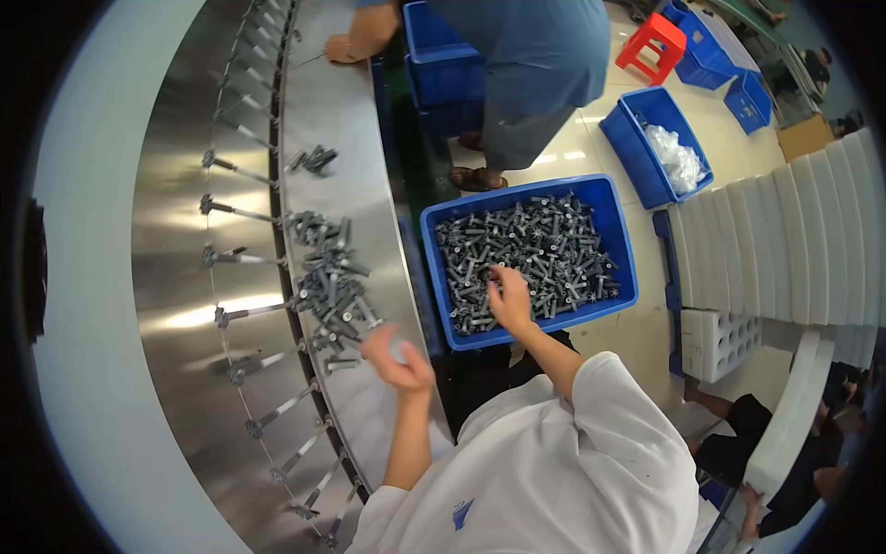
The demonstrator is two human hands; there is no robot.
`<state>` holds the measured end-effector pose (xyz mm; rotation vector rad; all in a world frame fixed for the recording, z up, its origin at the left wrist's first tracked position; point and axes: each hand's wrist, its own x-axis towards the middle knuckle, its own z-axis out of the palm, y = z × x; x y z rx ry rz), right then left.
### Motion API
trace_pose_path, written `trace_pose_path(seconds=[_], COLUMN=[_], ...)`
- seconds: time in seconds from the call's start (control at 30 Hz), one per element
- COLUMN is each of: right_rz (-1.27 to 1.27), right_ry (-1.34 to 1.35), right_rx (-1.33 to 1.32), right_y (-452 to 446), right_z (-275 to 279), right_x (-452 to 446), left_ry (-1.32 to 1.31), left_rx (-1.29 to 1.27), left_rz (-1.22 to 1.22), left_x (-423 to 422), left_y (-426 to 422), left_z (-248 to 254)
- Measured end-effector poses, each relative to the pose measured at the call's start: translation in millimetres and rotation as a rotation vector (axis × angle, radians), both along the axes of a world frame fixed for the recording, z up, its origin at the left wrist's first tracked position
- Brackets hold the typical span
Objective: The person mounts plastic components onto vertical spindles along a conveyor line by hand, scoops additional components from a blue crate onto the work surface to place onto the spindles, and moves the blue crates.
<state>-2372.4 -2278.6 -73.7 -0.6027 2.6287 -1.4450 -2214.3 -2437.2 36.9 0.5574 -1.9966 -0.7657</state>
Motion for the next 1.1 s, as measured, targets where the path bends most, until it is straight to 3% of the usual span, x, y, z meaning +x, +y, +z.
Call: trace_pose_path(seconds=[0.07,0.1,0.17,0.23,0.33,0.43,0.53,0.57,0.67,0.77,1.1], right_rz=[-0.237,-0.315,-0.381,-0.429,-0.408,-0.392,-0.421,-0.433,-0.427,-0.385,-0.367], right_ry=[-0.09,-0.28,-0.46,-0.448,-0.386,-0.375,-0.356,-0.381,-0.449,-0.525,-0.626], right_rx=[0.184,0.261,0.352,0.257,0.341,0.389,0.436,0.459,0.533,0.539,0.534], right_y=[89.4,125.7,188.0,235.8,277.9,300.4,315.1,316.5,316.4,327.7,336.3], right_z=[-71.2,-81.9,-123.0,-202.6,-309.8,-411.4,-513.5,-531.7,-551.5,-549.2,-541.8], right_x=[-54.2,-91.0,-170.0,-261.2,-407.6,-527.0,-598.5,-613.3,-645.7,-665.1,-688.7], left_ry=[-0.102,-0.254,-0.572,-0.704,-0.914,-0.912,-0.777,-0.8,-0.833,-1.005,-1.353], left_rx=[0.157,0.318,0.646,0.566,0.581,0.25,-0.108,-0.066,-0.043,0.157,0.307], left_rz=[-0.266,-0.326,-0.383,-0.296,-0.156,-0.068,-0.13,-0.095,0.013,0.057,-0.158], left_x=[-78.5,-119.2,-203.3,-293.8,-435.6,-566.7,-664.9,-687.1,-733.9,-763.0,-790.1], left_y=[76.5,115.1,174.2,208.0,228.6,253.1,280.1,292.2,327.3,336.5,339.3], left_z=[-20.6,-38.7,-112.8,-226.4,-381.4,-521.7,-614.7,-636.8,-676.1,-672.0,-667.4])
